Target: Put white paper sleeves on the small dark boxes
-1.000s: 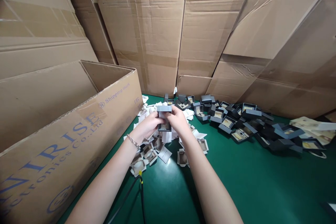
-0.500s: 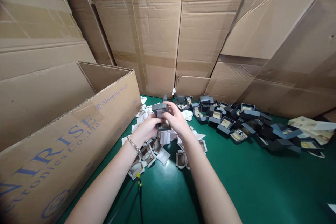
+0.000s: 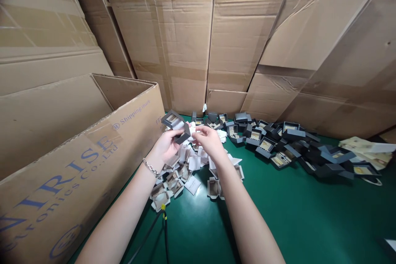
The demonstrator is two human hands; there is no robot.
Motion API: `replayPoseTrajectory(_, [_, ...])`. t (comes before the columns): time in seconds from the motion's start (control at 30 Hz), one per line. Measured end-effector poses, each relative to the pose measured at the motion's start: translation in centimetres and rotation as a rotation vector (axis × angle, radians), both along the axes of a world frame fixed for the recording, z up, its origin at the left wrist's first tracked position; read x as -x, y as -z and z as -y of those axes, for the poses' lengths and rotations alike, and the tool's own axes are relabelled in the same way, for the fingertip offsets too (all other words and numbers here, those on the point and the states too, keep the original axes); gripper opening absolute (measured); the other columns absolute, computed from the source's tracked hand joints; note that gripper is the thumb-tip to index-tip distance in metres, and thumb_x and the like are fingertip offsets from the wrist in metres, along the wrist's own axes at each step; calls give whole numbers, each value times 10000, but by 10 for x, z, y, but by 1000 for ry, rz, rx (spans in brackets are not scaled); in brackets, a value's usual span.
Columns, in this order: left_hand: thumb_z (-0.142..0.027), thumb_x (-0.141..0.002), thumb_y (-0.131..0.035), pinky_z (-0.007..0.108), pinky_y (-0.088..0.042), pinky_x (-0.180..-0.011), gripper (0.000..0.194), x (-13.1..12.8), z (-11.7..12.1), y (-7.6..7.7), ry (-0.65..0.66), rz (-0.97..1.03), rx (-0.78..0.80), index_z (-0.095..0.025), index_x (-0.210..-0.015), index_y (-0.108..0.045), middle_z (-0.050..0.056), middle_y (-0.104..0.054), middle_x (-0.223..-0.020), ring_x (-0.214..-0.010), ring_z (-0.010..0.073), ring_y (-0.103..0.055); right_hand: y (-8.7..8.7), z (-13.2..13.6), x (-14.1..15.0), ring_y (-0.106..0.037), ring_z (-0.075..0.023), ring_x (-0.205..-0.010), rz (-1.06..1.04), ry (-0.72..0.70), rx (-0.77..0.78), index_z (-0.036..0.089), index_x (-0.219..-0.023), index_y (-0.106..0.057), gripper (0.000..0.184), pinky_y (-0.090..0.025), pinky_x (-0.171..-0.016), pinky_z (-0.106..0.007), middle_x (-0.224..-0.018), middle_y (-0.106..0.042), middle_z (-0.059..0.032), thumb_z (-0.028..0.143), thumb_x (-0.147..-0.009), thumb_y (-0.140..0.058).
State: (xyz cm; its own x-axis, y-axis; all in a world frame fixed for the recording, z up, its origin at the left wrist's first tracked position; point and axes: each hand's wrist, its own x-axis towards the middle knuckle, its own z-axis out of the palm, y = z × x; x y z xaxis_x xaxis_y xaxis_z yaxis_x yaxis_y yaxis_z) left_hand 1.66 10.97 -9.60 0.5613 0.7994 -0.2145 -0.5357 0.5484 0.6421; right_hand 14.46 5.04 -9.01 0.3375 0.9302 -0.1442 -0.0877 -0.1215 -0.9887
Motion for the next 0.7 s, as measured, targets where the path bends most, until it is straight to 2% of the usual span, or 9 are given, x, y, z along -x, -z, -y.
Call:
replayPoseTrajectory(0.13, [20,-736,-552,219,-492,-708,152,3,0,-4,-22,-37,-3,-61,-836,-634,59,-634,-809,-703,101,-590,-5,2,-4,-544,-90,-534,19,112,-42,113,-842,-610,308,-414,-533,-214,-681,-611,-8,244,-567,-659])
replayPoseTrajectory(0.23, [-4,-763,-540,200,-476,-641,81,5,-1,-7,-18,-52,-9,-68,-763,-589,61,-614,-778,-663,89,-568,-7,4,-9,-545,-91,-562,56,164,-141,116,-961,-636,402,-429,-555,-227,-775,-645,-27,280,-594,-663])
replayPoseTrajectory(0.3, [-20,-783,-530,197,-471,-618,70,6,-1,-7,-2,-52,-6,-66,-778,-583,71,-616,-794,-659,89,-566,-8,6,-11,-580,-119,-641,107,179,-255,139,-966,-661,375,-460,-607,-252,-835,-653,-42,294,-624,-667])
replayPoseTrajectory(0.43, [-29,-805,-519,201,-463,-571,82,7,-2,-7,13,-46,-10,-60,-841,-585,74,-622,-803,-651,99,-573,-8,10,-9,-604,-185,-936,377,257,-556,182,-756,-706,112,-491,-728,-278,-1029,-637,-70,210,-673,-637])
replayPoseTrajectory(0.53, [-26,-812,-511,211,-460,-552,116,6,-3,-6,14,-35,-11,-56,-890,-592,73,-635,-810,-636,107,-577,-5,13,-5,-591,-194,-1050,457,236,-666,214,-772,-720,153,-491,-839,-314,-1166,-617,-52,150,-727,-589])
replayPoseTrajectory(0.6, [-25,-811,-515,224,-473,-573,154,6,-3,-5,22,-17,-19,-57,-937,-598,81,-649,-861,-659,116,-590,-3,13,-3,-605,-187,-1043,455,214,-702,219,-796,-722,163,-485,-882,-331,-1131,-641,-48,148,-765,-578])
replayPoseTrajectory(0.7, [-38,-809,-525,229,-471,-577,196,7,-2,-7,41,-5,-33,-54,-984,-612,94,-658,-916,-670,121,-597,-1,13,-1,-624,-174,-999,495,218,-753,212,-807,-716,179,-496,-864,-319,-1025,-673,-46,142,-799,-552])
